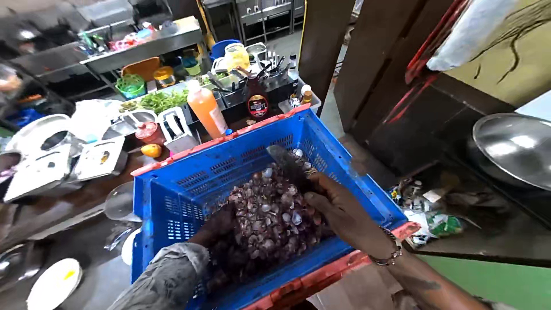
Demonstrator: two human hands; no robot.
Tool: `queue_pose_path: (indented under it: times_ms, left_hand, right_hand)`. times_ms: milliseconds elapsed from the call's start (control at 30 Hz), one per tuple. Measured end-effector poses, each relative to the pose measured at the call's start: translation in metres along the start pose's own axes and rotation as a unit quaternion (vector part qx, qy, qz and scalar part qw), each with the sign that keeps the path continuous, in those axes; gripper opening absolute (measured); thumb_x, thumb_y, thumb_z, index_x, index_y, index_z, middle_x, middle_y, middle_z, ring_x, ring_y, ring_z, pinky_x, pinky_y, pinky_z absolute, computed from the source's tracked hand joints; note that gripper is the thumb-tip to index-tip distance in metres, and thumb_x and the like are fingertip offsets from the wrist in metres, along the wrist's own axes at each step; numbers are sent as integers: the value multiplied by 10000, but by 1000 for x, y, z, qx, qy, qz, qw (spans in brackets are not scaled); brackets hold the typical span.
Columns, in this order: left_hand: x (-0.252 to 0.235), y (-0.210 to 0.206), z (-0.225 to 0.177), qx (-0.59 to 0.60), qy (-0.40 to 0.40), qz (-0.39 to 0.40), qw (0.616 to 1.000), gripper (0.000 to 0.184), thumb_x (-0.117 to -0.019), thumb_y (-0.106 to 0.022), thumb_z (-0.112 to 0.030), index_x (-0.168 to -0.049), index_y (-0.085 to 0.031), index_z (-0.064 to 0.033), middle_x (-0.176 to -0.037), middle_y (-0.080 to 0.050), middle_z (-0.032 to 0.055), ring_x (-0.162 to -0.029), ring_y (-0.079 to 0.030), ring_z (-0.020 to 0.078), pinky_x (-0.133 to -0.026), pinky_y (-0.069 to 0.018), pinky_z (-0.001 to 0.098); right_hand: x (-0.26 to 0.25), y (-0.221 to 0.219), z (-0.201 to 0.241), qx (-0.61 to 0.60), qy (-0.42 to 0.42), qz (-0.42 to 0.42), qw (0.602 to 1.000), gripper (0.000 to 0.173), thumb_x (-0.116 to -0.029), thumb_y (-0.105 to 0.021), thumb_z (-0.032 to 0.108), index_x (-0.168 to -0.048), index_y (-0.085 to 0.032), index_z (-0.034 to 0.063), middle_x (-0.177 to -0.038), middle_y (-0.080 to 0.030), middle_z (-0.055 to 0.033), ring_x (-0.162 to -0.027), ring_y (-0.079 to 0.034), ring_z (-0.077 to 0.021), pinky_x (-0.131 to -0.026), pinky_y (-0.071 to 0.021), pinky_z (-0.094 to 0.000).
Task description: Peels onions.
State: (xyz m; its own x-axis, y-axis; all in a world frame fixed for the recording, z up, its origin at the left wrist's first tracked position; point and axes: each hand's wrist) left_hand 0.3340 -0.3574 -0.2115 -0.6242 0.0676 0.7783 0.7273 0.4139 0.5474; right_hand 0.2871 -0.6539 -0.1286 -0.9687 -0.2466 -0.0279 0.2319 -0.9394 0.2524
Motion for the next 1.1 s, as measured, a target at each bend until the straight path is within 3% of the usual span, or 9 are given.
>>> queue_pose_path:
  times_ms: [33, 67, 133, 233, 333, 467, 633, 800, 1100]
  left_hand:
    - [-19, 2, 20, 88, -44, -24, 995, 501, -1083, -474, -271, -1487, -428, 21, -1410, -537, 241, -1288, -541, 329, -1096, -417, 459]
    - [-36, 3, 35, 210, -91, -27, 973, 369, -1098, -399, -223, -1377, -502, -4, -1146, -619, 158, -982, -628, 229, -859, -533, 374]
    - [-37, 13, 38, 482, -172, 43, 858, 374, -1076, -257, -234, -1221, -560, -71, -919, -666, 80, -707, -640, 158, -621, -548, 314]
    - [31, 29, 8, 620, -270, 91, 731, 465, -1036, -229, -382, -1125, -628, -160, -936, -668, 62, -644, -588, 118, -529, -483, 253]
    - [93, 19, -7, 650, -318, 24, 690, 591, -1087, -122, -465, -1057, -608, -131, -889, -641, 55, -535, -507, 82, -427, -412, 206]
    - [128, -2, -3, 719, -313, -55, 618, 613, -1105, -150, -477, -1069, -596, -57, -829, -640, 117, -599, -583, 162, -501, -493, 275]
    - [139, -16, 2, 724, -298, -144, 605, 531, -1117, -219, -434, -987, -592, -79, -738, -601, 62, -572, -582, 132, -477, -499, 262]
    - [137, -25, 6, 726, -282, -167, 605, 537, -1118, -228, -422, -996, -602, -57, -705, -591, 78, -497, -534, 132, -409, -449, 255]
    - [138, -27, -1, 736, -266, -164, 600, 528, -1115, -249, -436, -1011, -607, -62, -722, -615, 86, -525, -580, 139, -424, -488, 270]
  right_hand:
    - [-1, -5, 0, -20, -17, 1, 1000, 273, -1065, -494, 292, -1288, -606, 183, -837, -669, -55, -597, -624, -186, -506, -546, -324]
    - [-2, -11, 2, -33, -31, 2, 999, 271, -1071, -481, 296, -1282, -604, 178, -821, -656, -64, -572, -599, -182, -487, -518, -315]
    - [-4, -24, 8, -45, -53, 4, 998, 280, -1082, -490, 357, -1262, -604, 177, -810, -646, -69, -565, -585, -180, -490, -507, -316]
    - [-11, -47, 14, -43, -26, 1, 999, 346, -1060, -524, 467, -1172, -626, 155, -785, -617, -46, -603, -582, -172, -553, -520, -343]
    - [-11, -79, 25, -33, 26, 10, 999, 383, -1061, -528, 459, -1161, -641, 107, -846, -652, -33, -676, -625, -145, -629, -561, -338]
    - [-1, -120, 40, 52, 37, 16, 998, 457, -1049, -493, 542, -1137, -633, 116, -822, -647, -21, -712, -643, -146, -667, -565, -372]
    - [7, -147, 51, 196, 11, -6, 981, 762, -848, -522, 851, -1121, -627, 147, -759, -632, -3, -692, -648, -171, -633, -565, -428]
    - [12, -154, 49, 215, 0, 8, 976, 761, -875, -459, 857, -1103, -604, 145, -731, -600, -12, -663, -632, -190, -607, -552, -436]
    - [21, -155, 51, 209, -17, 1, 978, 757, -906, -427, 836, -1108, -609, 130, -759, -618, -40, -709, -657, -215, -641, -566, -446]
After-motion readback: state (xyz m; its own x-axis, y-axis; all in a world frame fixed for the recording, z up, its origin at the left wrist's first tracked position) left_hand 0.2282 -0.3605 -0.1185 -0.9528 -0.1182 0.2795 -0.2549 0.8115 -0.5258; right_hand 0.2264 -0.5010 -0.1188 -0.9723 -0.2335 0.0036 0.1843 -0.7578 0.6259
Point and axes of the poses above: each hand's wrist, its own x-axis away from the middle knuckle, its own y-axis out of the back of the hand, z = x × y
